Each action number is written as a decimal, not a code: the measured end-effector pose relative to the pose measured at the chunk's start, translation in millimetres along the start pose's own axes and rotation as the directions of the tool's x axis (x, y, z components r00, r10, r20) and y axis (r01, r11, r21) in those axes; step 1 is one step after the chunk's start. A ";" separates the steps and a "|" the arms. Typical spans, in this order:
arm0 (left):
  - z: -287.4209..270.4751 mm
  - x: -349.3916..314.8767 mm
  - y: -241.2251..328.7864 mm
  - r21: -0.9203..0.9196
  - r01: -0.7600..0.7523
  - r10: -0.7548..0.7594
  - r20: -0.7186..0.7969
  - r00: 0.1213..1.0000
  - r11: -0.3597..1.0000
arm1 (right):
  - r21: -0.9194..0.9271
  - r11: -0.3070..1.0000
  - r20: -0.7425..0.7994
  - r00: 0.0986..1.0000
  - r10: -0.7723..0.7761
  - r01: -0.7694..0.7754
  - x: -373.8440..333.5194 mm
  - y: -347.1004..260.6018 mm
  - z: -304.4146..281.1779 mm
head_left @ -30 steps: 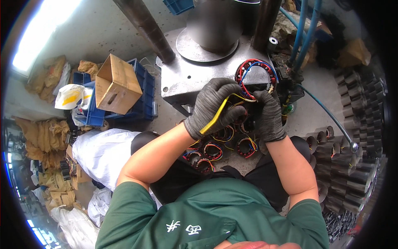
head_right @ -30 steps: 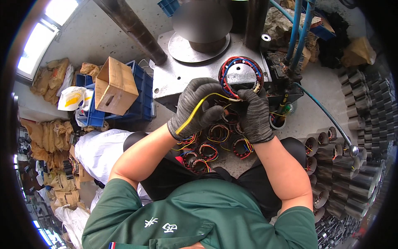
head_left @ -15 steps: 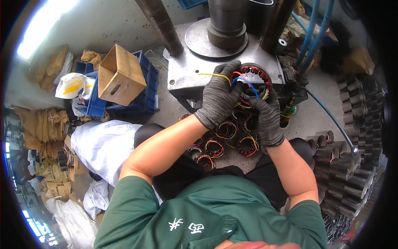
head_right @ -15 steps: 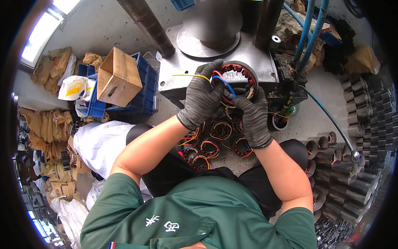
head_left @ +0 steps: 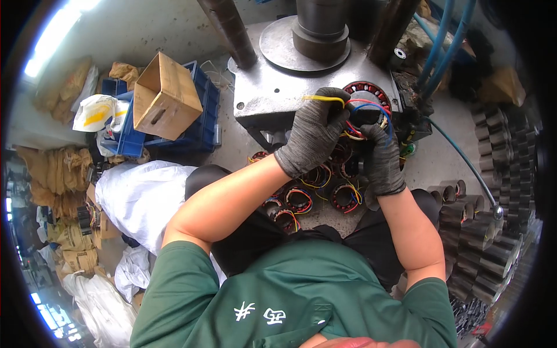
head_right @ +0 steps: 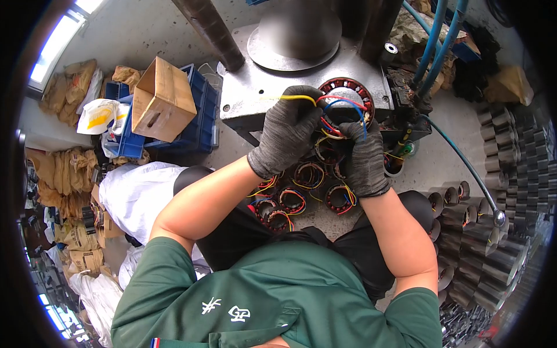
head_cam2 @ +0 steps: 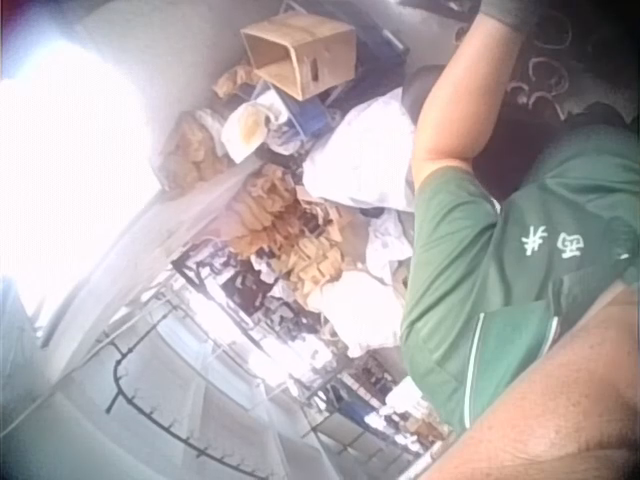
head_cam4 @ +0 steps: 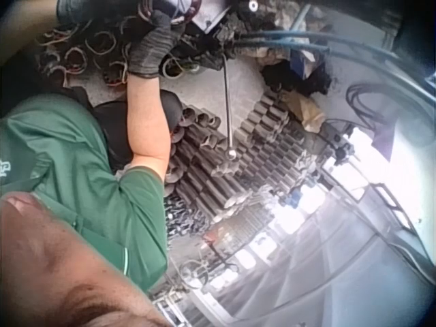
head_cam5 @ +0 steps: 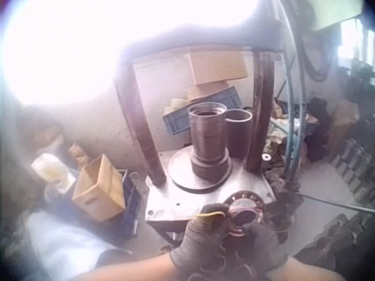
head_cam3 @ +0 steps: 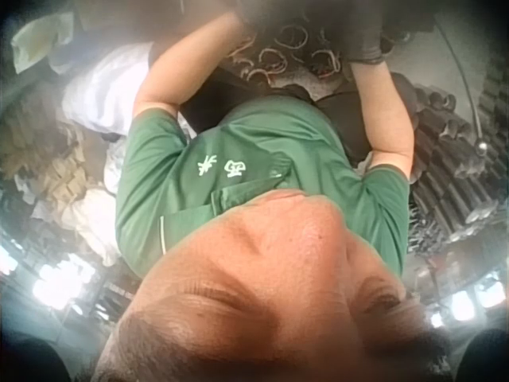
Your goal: The person places a metal housing into a hydraulic press, then uses a thin metal tool to arrange wires inside a motor stator before inserting the stator into the housing and operating the press.
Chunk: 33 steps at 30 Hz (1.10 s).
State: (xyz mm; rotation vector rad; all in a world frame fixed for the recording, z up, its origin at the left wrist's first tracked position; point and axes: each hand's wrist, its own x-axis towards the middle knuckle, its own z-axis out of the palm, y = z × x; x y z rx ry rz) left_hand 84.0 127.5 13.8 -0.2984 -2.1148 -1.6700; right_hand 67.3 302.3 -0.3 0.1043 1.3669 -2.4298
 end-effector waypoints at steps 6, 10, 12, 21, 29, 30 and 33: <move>-7.9 10.5 2.9 0.299 -0.287 0.265 0.112 0.958 0.910 | -0.051 0.989 -0.003 0.990 -0.142 0.142 -7.4 2.2 16.2; -4.3 5.7 5.2 0.610 -0.357 0.330 0.162 0.930 0.707 | -0.080 0.992 0.037 0.995 -0.093 0.096 -9.8 0.8 12.0; 6.9 12.1 -10.2 -0.019 -0.161 0.162 0.107 0.981 0.987 | -0.063 0.987 0.061 0.988 -0.144 0.148 -5.8 7.7 5.1; -19.1 19.6 4.2 0.363 -0.314 0.270 0.167 0.948 0.877 | -0.126 0.984 0.311 0.947 -0.082 0.127 -10.0 -4.5 3.7; -38.9 17.2 9.9 0.365 -0.426 0.311 0.332 0.890 0.828 | 0.071 0.994 0.323 0.945 0.056 -0.083 -22.2 -20.9 25.3; -39.9 17.8 8.8 0.361 -0.427 0.312 0.334 0.889 0.829 | 0.071 0.994 0.319 0.946 0.054 -0.081 -20.5 -19.5 20.2; -42.6 23.9 7.5 0.355 -0.442 0.289 0.408 0.866 0.824 | -0.109 0.991 0.295 0.950 0.102 -0.073 -11.6 -15.1 12.9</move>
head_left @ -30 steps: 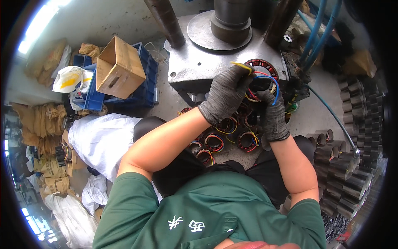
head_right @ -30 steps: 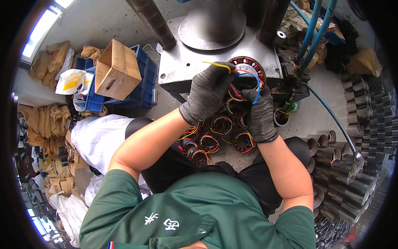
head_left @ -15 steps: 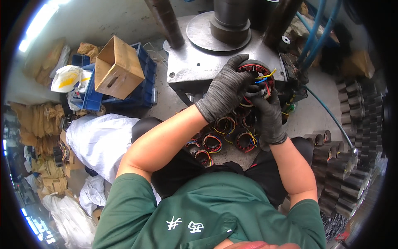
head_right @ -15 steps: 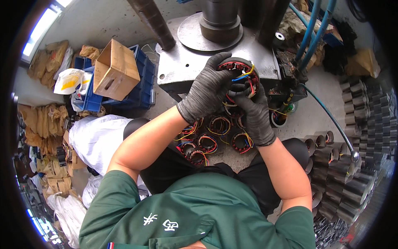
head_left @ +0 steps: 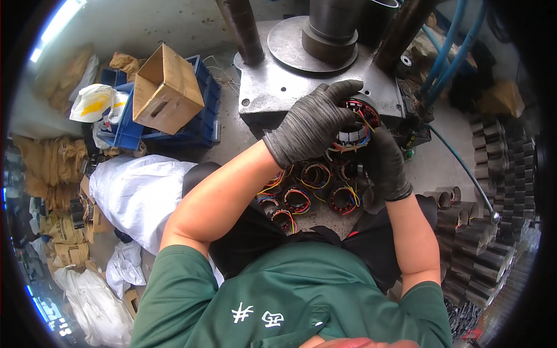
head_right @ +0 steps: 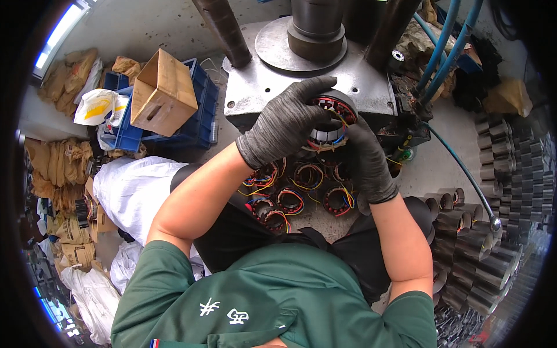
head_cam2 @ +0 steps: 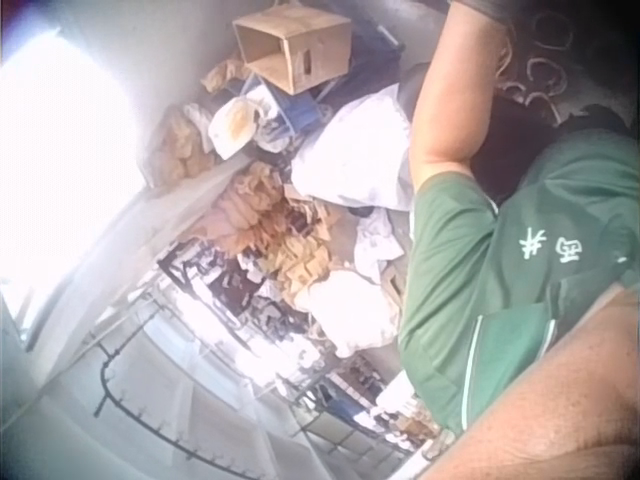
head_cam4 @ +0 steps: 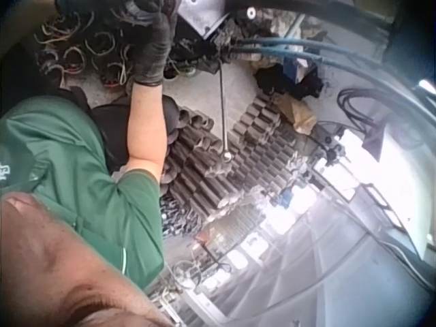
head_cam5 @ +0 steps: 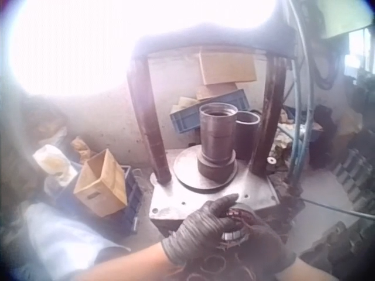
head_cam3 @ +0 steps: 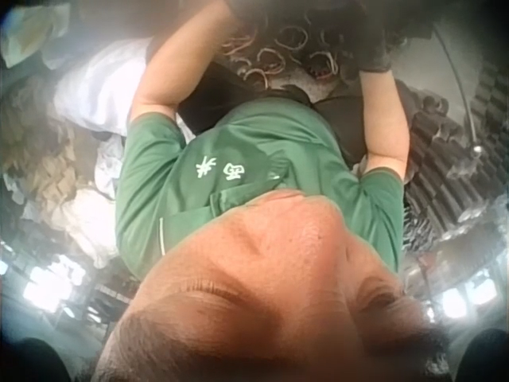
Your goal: The person places a metal housing into a hydraulic press, then uses a thin metal tool to arrange wires inside a motor stator before inserting the stator into the housing and operating the press.
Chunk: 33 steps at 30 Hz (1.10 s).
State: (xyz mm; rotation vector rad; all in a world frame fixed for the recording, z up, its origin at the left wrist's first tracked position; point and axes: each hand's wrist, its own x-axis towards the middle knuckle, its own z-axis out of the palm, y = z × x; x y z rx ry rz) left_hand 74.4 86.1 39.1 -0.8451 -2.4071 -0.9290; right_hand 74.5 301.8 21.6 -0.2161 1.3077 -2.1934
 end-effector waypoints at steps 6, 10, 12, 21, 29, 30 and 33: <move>3.0 4.4 8.0 0.096 0.069 -0.076 0.066 0.995 0.993 | 0.110 0.987 -0.071 0.991 -0.111 0.118 3.6 14.7 1.8; 15.2 -3.2 20.6 0.142 0.291 -0.261 -0.202 0.944 0.946 | -0.199 0.949 -0.235 0.928 -0.290 0.246 13.5 29.6 -5.0; 21.3 -9.4 26.4 -0.233 0.508 -0.541 -0.105 0.834 0.829 | -0.257 0.934 -0.281 0.906 -0.317 0.247 12.9 30.4 -0.3; 22.6 -8.2 34.1 -0.721 0.562 -0.740 0.103 0.664 0.405 | -0.353 0.910 -0.120 0.954 -0.274 0.217 21.8 46.3 19.8; -6.4 -11.6 -7.6 -0.806 0.524 -0.765 0.146 0.627 0.276 | -0.914 0.098 0.246 0.730 -0.638 0.394 42.0 -25.1 -46.2; -8.9 -12.2 -15.4 -0.751 0.547 -0.770 0.082 0.633 0.370 | -0.936 -0.098 0.304 0.637 -0.709 0.338 53.2 -37.1 -59.5; -20.7 -19.0 -37.2 -0.611 0.640 -0.809 -0.002 0.587 0.466 | -0.946 -0.304 0.110 0.774 -0.624 -0.110 93.3 -51.4 -120.7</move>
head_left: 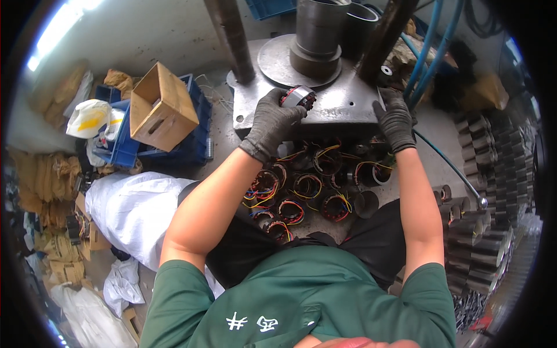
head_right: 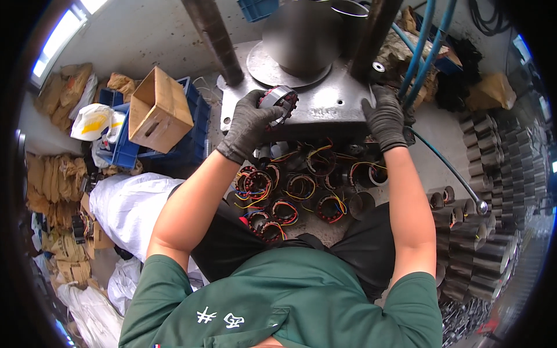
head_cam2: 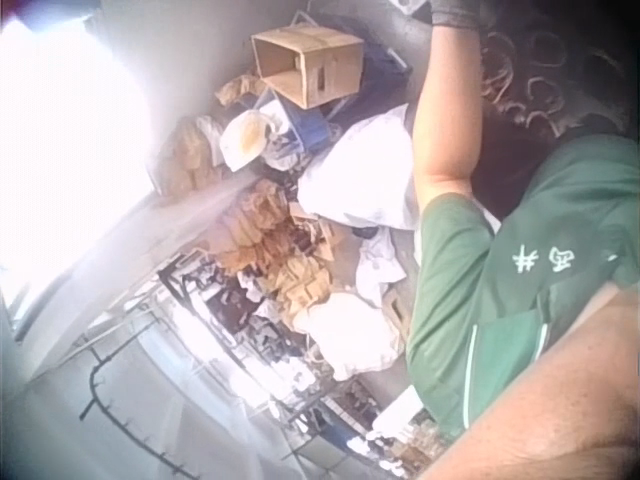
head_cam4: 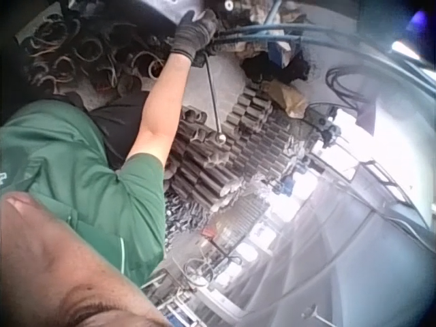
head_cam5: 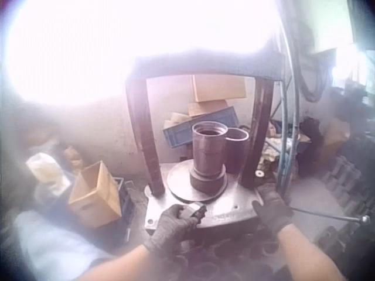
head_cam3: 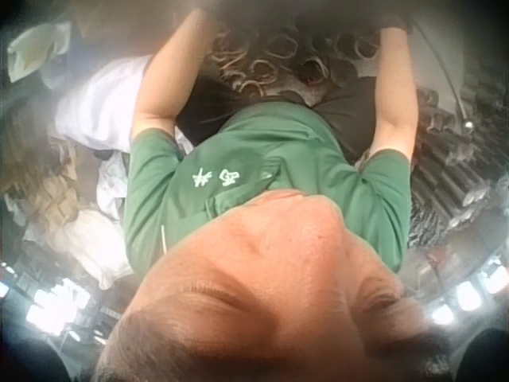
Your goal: The person places a metal housing into a hydraulic press, then uses a thin metal tool to arrange wires inside a motor stator before inserting the stator into the housing and operating the press.
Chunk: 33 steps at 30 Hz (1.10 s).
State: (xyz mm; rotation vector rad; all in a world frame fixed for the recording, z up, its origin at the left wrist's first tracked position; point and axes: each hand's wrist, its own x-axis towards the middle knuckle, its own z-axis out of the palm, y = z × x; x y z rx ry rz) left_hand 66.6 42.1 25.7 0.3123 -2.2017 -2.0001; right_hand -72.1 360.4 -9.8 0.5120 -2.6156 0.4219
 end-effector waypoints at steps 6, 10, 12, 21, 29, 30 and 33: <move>-0.5 18.6 1.8 -0.136 0.020 0.000 0.142 0.990 0.991 | -0.206 0.971 0.323 0.929 0.182 -0.119 15.4 132.4 49.7; -25.6 3.7 1.4 0.196 -0.026 0.010 0.079 0.997 0.980 | -0.053 0.996 0.154 0.985 0.077 -0.069 16.1 47.4 29.1; -21.5 3.4 -2.2 0.360 -0.089 0.063 0.084 0.994 0.929 | 0.178 0.978 0.353 0.935 0.038 -0.107 18.8 44.3 6.6; -14.6 -1.7 -7.8 -0.467 0.141 -0.178 -0.036 0.983 0.873 | 0.878 0.453 0.156 0.987 0.040 -0.157 -34.8 -64.9 -58.3; -22.6 -24.6 5.3 -0.826 0.202 -0.232 0.090 0.969 0.527 | 0.957 0.048 0.286 0.958 -0.008 -0.285 -71.8 -109.1 -91.6; -24.7 -25.9 3.4 -0.830 0.197 -0.233 0.083 0.969 0.521 | 0.965 -0.023 0.261 0.965 -0.020 -0.261 -76.4 -117.2 -94.7; -28.6 -30.3 1.3 -0.856 0.226 -0.188 0.155 0.970 0.466 | 0.957 -0.088 0.269 0.959 -0.092 -0.277 -87.6 -124.9 -96.6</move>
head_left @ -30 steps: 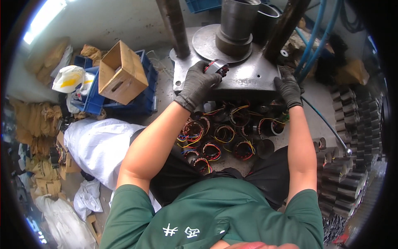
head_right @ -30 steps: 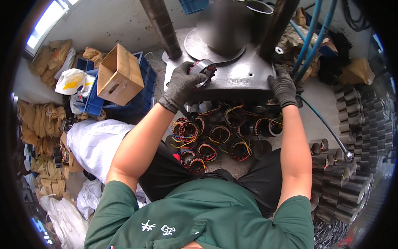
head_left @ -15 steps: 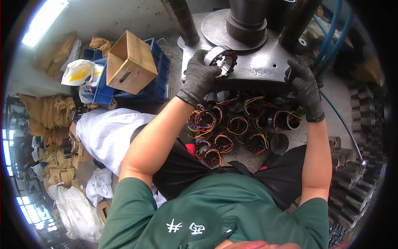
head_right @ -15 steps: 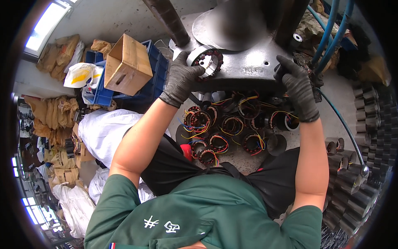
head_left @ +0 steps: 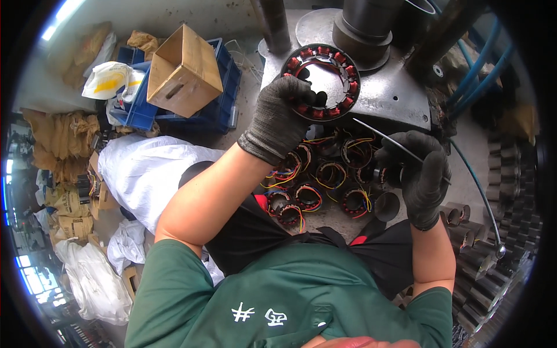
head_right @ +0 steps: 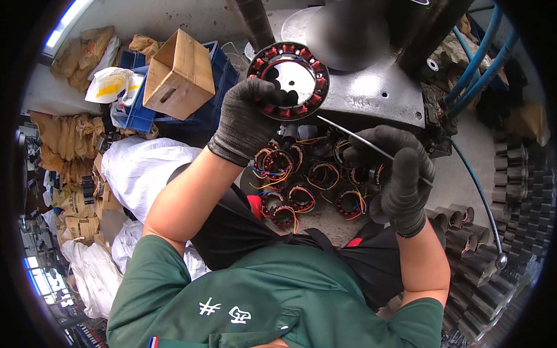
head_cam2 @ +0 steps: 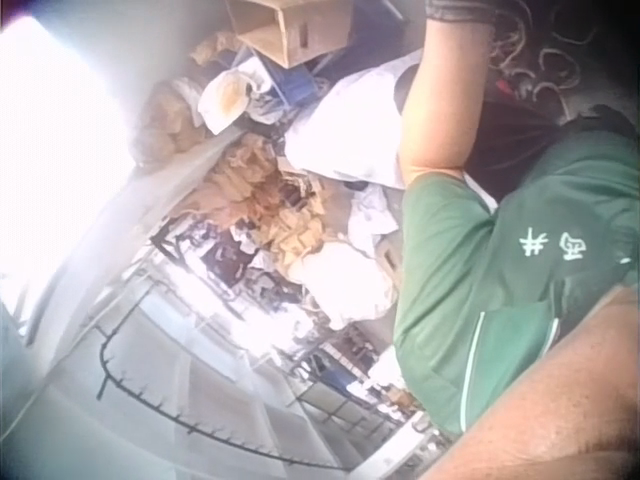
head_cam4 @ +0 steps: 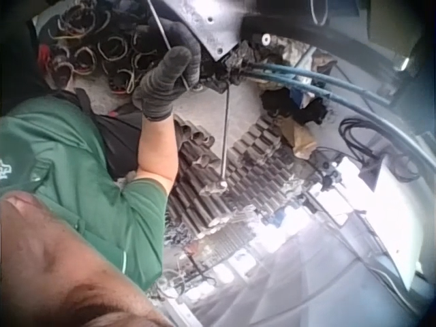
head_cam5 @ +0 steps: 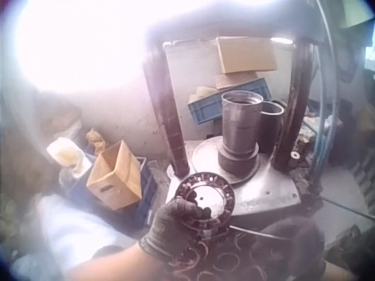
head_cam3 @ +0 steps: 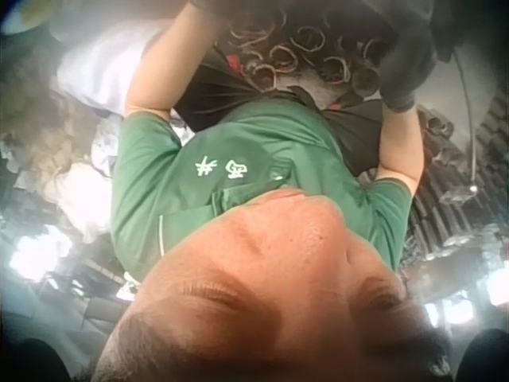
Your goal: The person places a metal housing into a hydraulic press, then uses a thin metal tool to arrange wires inside a motor stator before inserting the stator into the housing and operating the press.
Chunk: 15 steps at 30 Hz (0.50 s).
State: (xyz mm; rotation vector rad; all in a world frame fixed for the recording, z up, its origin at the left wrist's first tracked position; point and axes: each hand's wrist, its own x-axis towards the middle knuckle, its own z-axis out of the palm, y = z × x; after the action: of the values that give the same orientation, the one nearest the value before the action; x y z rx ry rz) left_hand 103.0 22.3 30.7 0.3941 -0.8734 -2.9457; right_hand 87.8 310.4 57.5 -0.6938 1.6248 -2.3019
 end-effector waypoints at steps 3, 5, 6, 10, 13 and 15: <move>10.8 -2.3 -5.1 0.000 -0.031 0.031 -0.124 0.992 1.000 | -0.091 0.996 0.100 0.995 -0.009 0.019 -1.4 3.7 7.6; 16.3 -6.0 -5.3 -0.012 -0.020 0.019 -0.121 0.992 1.000 | -0.194 0.951 0.179 0.962 -0.208 0.241 2.0 10.1 12.8; 18.6 -8.3 -4.5 -0.016 -0.014 0.012 -0.119 0.993 1.000 | -0.236 0.938 0.193 0.958 -0.211 0.254 2.8 10.1 14.7; 20.0 -17.3 -0.4 0.040 0.000 0.003 -0.072 0.997 0.999 | -0.299 0.902 0.239 0.939 -0.245 0.312 6.9 14.9 18.0; 10.6 -18.6 -4.1 0.029 0.000 0.001 -0.006 1.000 1.000 | -0.329 0.885 0.246 0.935 -0.256 0.329 7.3 14.9 20.5; 10.5 -18.5 -8.0 0.127 -0.078 0.082 -0.025 0.996 0.989 | -0.383 0.825 0.273 0.904 -0.330 0.417 8.0 15.7 23.2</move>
State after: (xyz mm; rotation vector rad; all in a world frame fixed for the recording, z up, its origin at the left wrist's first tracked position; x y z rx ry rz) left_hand 118.5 36.7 39.0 0.3982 -1.0491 -2.8137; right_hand 91.5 282.2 51.0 -1.4124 2.0767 -2.0152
